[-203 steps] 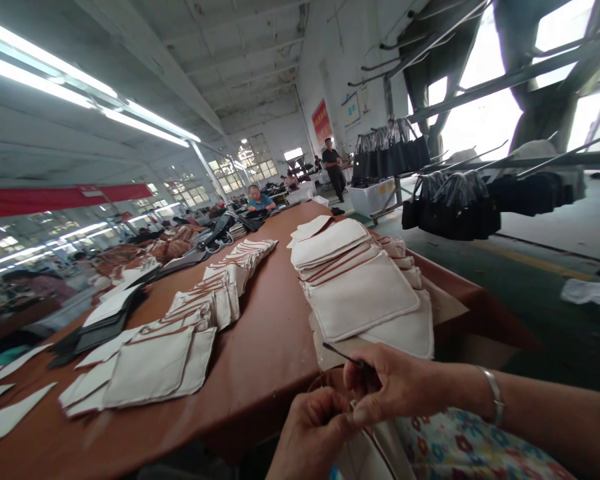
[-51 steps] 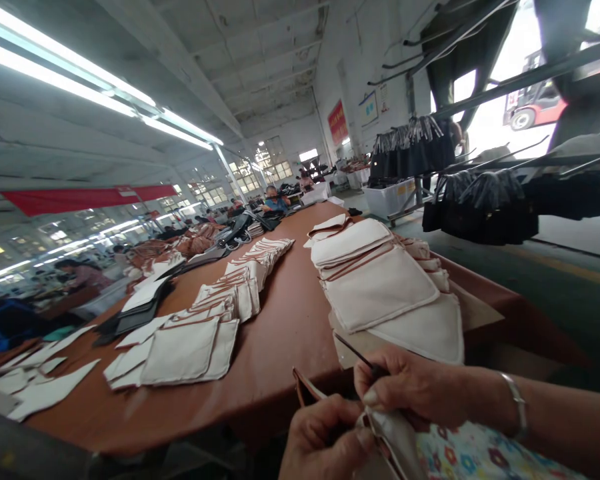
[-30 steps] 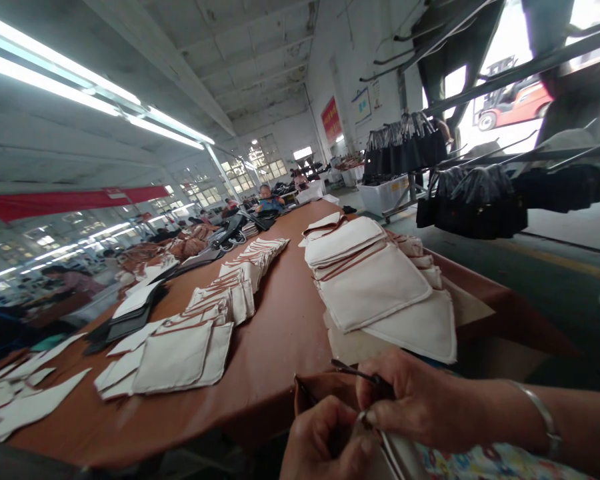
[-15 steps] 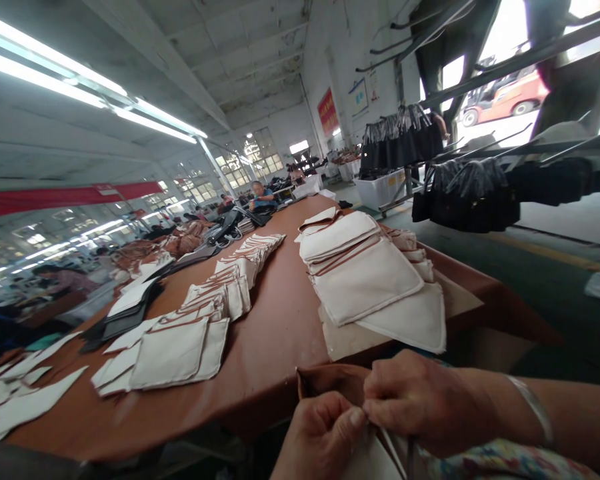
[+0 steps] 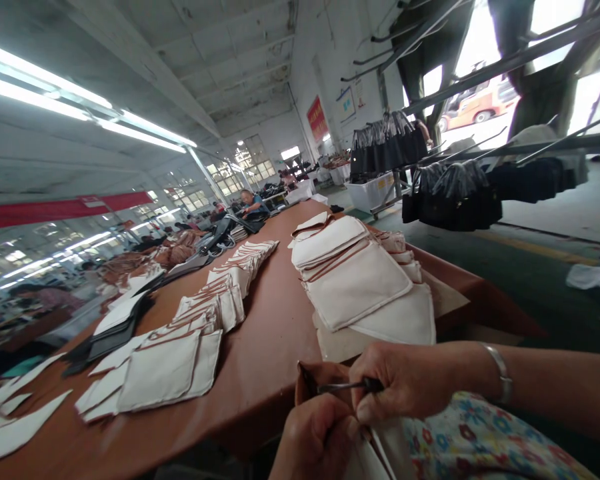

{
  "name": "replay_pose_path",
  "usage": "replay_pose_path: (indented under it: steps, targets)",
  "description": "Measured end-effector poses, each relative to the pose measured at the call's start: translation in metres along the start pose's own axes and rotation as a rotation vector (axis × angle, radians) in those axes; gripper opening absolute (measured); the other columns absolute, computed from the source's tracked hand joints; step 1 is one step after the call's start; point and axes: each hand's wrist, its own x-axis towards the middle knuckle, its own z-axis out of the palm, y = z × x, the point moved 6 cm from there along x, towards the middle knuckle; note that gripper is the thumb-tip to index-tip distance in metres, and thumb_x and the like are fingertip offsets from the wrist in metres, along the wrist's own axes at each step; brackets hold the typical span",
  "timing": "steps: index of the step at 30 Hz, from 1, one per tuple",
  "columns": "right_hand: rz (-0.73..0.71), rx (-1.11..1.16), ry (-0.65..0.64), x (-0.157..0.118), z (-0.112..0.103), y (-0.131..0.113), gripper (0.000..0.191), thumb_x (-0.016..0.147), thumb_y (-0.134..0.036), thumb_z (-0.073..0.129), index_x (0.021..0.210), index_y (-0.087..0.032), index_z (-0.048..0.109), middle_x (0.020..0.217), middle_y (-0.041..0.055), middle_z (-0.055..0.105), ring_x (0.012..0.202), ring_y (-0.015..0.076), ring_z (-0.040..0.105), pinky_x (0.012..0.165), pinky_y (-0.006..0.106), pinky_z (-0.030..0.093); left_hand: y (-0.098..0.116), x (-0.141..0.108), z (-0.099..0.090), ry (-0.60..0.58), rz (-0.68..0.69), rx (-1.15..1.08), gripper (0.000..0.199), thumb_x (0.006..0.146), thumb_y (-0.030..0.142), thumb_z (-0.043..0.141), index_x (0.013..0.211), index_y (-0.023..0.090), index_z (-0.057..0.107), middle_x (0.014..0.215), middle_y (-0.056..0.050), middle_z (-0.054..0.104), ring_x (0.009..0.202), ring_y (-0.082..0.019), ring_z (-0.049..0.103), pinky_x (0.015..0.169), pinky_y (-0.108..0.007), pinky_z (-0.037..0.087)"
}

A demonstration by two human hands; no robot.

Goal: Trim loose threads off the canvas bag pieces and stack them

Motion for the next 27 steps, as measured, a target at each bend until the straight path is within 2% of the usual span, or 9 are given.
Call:
replay_pose_path:
  steps: [4,8,12,14,17,20,22,24,27]
  targets:
    - [0.031,0.237,0.041,0.003,0.005,0.009,0.032,0.079,-0.039,0.073,0.077,-0.009,0.062,0.064,-0.0033,0.052,0.056,0.0065,0.040,0.049,0.017,0.031,-0.004,0.002,0.006,-0.024,-0.018,-0.237,0.036,0.086,0.049,0.060,0.071,0.015,0.062,0.066,0.002,0.047,0.061,-0.010,0.040,0.055,-0.022,0.028]
    - [-0.072,0.165,0.126,-0.001,0.004,-0.002,0.027,0.082,-0.034,0.069,0.073,-0.011,0.059,0.060,-0.0051,0.047,0.052,0.0053,0.034,0.047,0.017,0.027,-0.013,0.006,0.012,-0.155,-0.111,-0.523,0.046,0.082,0.060,0.061,0.070,0.015,0.057,0.065,0.003,0.041,0.055,-0.007,0.030,0.051,-0.023,0.022]
    - [-0.097,0.121,0.122,-0.010,-0.011,-0.005,0.036,0.087,-0.043,0.065,0.077,-0.009,0.064,0.057,-0.0064,0.041,0.051,0.0059,0.031,0.047,0.019,0.024,-0.026,-0.003,0.002,-0.365,-0.175,-0.412,0.053,0.079,0.068,0.058,0.069,0.017,0.049,0.063,0.004,0.033,0.056,-0.008,0.024,0.051,-0.026,0.015]
    - [-0.072,0.058,0.116,-0.013,-0.024,0.001,0.035,0.089,-0.042,0.063,0.081,-0.008,0.066,0.059,-0.0053,0.044,0.053,0.0066,0.034,0.049,0.019,0.027,-0.037,-0.010,-0.009,-0.392,-0.208,-0.278,0.054,0.079,0.069,0.057,0.066,0.018,0.045,0.063,0.004,0.033,0.056,-0.008,0.024,0.050,-0.027,0.014]
    - [-0.020,-0.196,0.154,-0.011,-0.043,0.004,0.022,0.087,-0.030,0.063,0.084,-0.009,0.068,0.067,-0.0014,0.055,0.058,0.0089,0.043,0.055,0.020,0.034,-0.041,-0.010,-0.020,-0.330,-0.192,-0.100,0.053,0.082,0.067,0.052,0.062,0.019,0.040,0.062,0.004,0.030,0.056,-0.009,0.024,0.049,-0.027,0.013]
    - [-0.091,-0.465,0.311,-0.001,-0.048,-0.020,0.017,0.088,-0.025,0.059,0.090,-0.011,0.068,0.083,0.0049,0.063,0.073,0.0144,0.055,0.070,0.024,0.042,-0.020,0.005,-0.017,-0.199,-0.102,0.033,0.052,0.082,0.060,0.055,0.054,0.019,0.040,0.058,0.005,0.028,0.053,-0.009,0.025,0.051,-0.026,0.018]
    - [-0.191,-0.445,0.323,0.009,-0.033,-0.039,0.022,0.093,-0.028,0.054,0.097,-0.012,0.068,0.090,0.0062,0.065,0.079,0.0156,0.057,0.075,0.025,0.044,-0.002,0.018,-0.011,-0.100,-0.051,0.085,0.048,0.079,0.052,0.063,0.051,0.018,0.045,0.055,0.004,0.033,0.053,-0.010,0.031,0.053,-0.026,0.025]
    - [-0.240,-0.351,0.204,0.019,-0.008,-0.047,0.023,0.093,-0.032,0.056,0.104,-0.015,0.067,0.095,0.0050,0.066,0.081,0.0151,0.059,0.074,0.023,0.044,0.008,0.026,-0.006,-0.038,-0.042,0.063,0.037,0.077,0.046,0.067,0.055,0.018,0.057,0.057,0.002,0.045,0.059,-0.014,0.042,0.058,-0.027,0.034]
    - [-0.103,-0.337,0.104,0.027,0.015,-0.026,0.030,0.081,-0.037,0.072,0.105,-0.018,0.069,0.088,0.0012,0.068,0.073,0.0138,0.059,0.064,0.020,0.042,-0.002,0.015,-0.003,-0.038,-0.116,-0.042,0.033,0.075,0.044,0.071,0.058,0.017,0.065,0.061,0.000,0.055,0.064,-0.017,0.049,0.062,-0.028,0.040]
